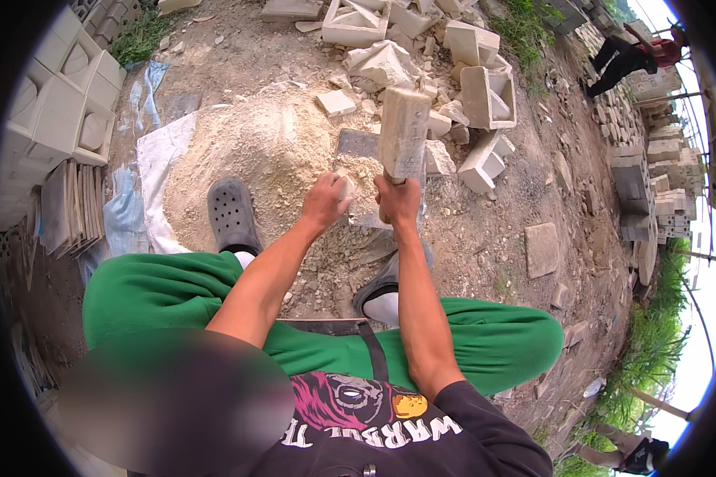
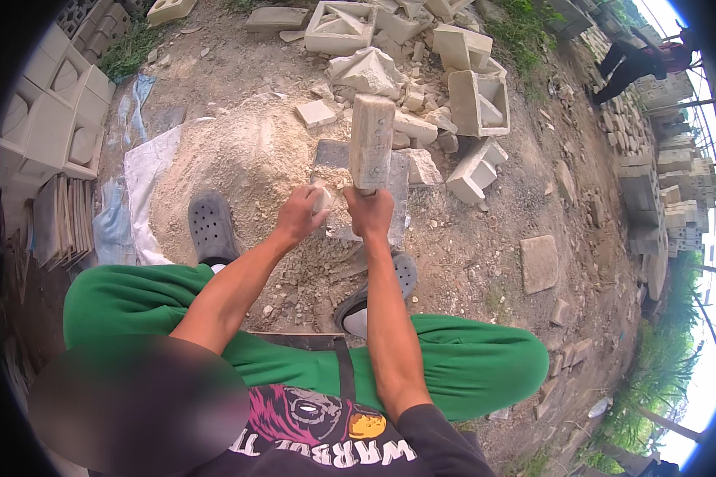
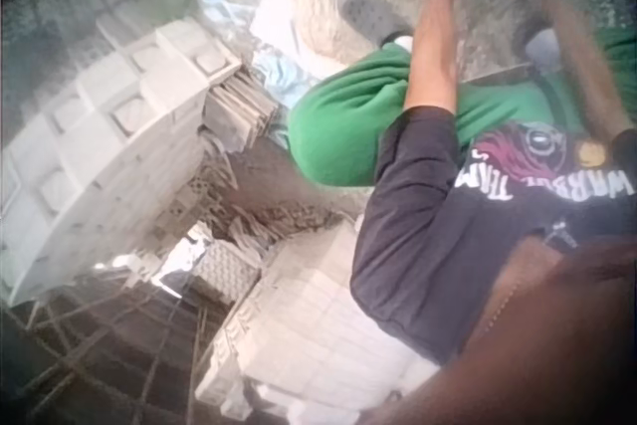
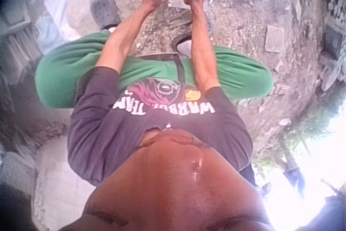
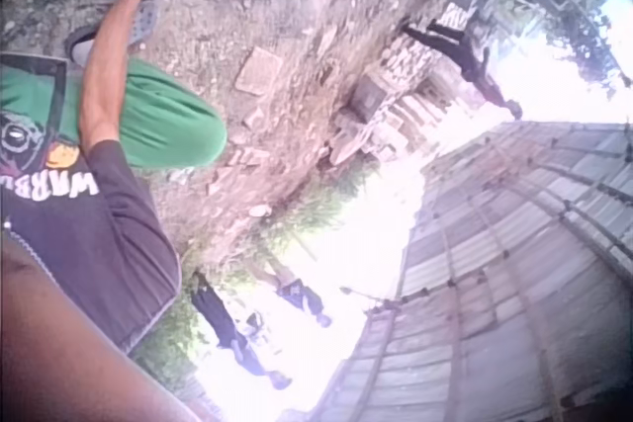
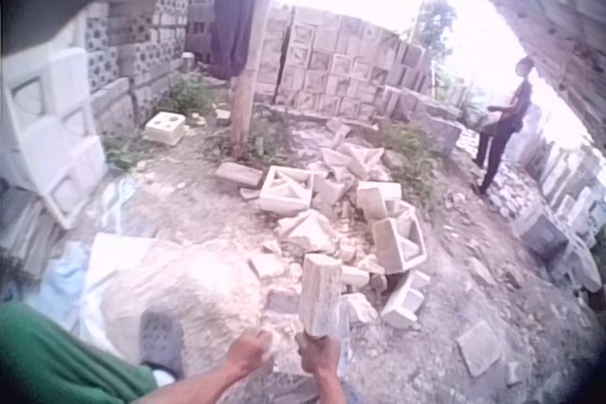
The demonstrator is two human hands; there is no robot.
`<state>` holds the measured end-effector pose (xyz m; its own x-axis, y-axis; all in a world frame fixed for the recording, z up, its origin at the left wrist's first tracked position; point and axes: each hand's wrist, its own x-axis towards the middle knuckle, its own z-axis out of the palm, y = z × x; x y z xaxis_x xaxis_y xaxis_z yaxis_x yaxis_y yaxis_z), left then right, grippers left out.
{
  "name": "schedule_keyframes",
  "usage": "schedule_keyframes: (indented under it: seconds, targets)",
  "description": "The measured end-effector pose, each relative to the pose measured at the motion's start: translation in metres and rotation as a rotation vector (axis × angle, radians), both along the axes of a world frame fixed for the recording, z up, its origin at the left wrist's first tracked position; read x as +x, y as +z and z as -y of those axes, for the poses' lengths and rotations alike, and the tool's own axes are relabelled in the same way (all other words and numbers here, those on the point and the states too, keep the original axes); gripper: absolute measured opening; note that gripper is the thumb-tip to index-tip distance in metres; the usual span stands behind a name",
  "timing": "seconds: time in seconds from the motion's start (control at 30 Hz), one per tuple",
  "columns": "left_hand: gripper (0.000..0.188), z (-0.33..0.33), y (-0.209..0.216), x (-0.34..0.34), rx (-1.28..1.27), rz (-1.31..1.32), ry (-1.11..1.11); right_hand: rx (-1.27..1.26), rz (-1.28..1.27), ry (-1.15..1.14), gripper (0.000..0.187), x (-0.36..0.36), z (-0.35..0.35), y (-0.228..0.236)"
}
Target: The person shapes a brick by striking it with a metal blade to chip away edges while holding it against a flat stone surface. The person handles several brick fragments and larger blocks throughout the task.
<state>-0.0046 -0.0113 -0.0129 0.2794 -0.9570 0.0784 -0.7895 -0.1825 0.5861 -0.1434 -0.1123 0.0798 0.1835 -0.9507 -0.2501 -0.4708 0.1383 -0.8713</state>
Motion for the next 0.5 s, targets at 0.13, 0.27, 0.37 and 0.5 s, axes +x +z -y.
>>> schedule_keyframes:
  seconds: [0.13, 0.27, 0.37, 0.5]
  targets:
    - [0.036, -0.003, 0.005, 0.004, -0.030, 0.001, -0.053, -0.042, 0.038, 0.075, 0.034, 0.008, 0.003, -0.024]
    - [0.036, 0.004, -0.001, 0.012, -0.020, 0.012, -0.072, 0.137, -0.308, 0.092, 0.045, -0.010, -0.016, -0.081]
    - [0.037, 0.007, -0.002, 0.013, 0.058, 0.032, -0.103, 0.232, -0.269, 0.092, 0.038, -0.014, -0.008, -0.089]
    - [0.036, 0.003, -0.004, 0.014, 0.064, 0.000, -0.043, 0.258, -0.207, 0.064, 0.037, -0.008, -0.004, -0.063]
